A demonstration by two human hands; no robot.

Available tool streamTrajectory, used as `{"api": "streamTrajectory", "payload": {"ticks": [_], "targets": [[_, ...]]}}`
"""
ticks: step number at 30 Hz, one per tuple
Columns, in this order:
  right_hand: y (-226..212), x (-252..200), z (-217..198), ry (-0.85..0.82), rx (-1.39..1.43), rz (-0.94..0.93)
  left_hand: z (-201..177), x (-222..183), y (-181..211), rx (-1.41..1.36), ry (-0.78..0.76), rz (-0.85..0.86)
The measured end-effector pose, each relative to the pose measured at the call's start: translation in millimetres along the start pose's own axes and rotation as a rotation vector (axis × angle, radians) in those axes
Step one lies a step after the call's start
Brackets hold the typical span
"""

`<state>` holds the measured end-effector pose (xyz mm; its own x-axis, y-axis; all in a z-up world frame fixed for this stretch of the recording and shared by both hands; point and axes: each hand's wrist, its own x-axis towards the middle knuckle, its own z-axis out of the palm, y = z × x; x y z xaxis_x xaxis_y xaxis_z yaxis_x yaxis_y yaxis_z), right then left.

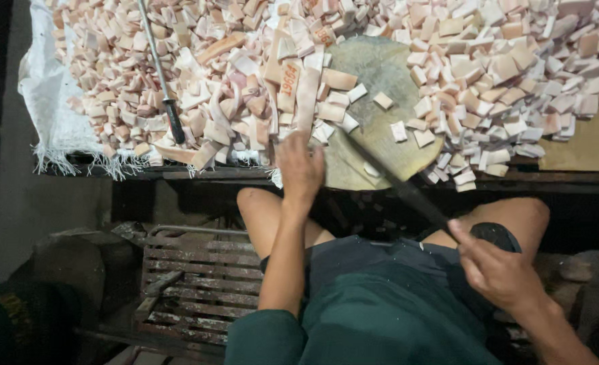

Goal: The person uses a cleaver to cut strips of animal skin into small rectangular pieces on a round wooden block, moving the finished pieces into a pile.

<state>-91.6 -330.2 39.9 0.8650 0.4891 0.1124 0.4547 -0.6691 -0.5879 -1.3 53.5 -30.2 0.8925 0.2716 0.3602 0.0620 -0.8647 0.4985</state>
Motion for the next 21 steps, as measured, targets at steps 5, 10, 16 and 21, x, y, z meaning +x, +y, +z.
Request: {"api": "streamTrajectory", "payload": {"ticks": [5,10,16,21], "targets": [[57,42,11,-0.294,-0.711,0.138,19,22,-13,0.210,0.063,-0.003],[100,102,9,-0.017,-0.364,0.290,36,49,-11,0.459,-0.154,-0.060],[79,105,-3,0.284,-0.085,0.117,31,64,-19,0.232,0.034,0.083],[56,71,-4,0.268,0.554,0.576,14,54,-10,-0.950,-0.527,-0.374]]}}
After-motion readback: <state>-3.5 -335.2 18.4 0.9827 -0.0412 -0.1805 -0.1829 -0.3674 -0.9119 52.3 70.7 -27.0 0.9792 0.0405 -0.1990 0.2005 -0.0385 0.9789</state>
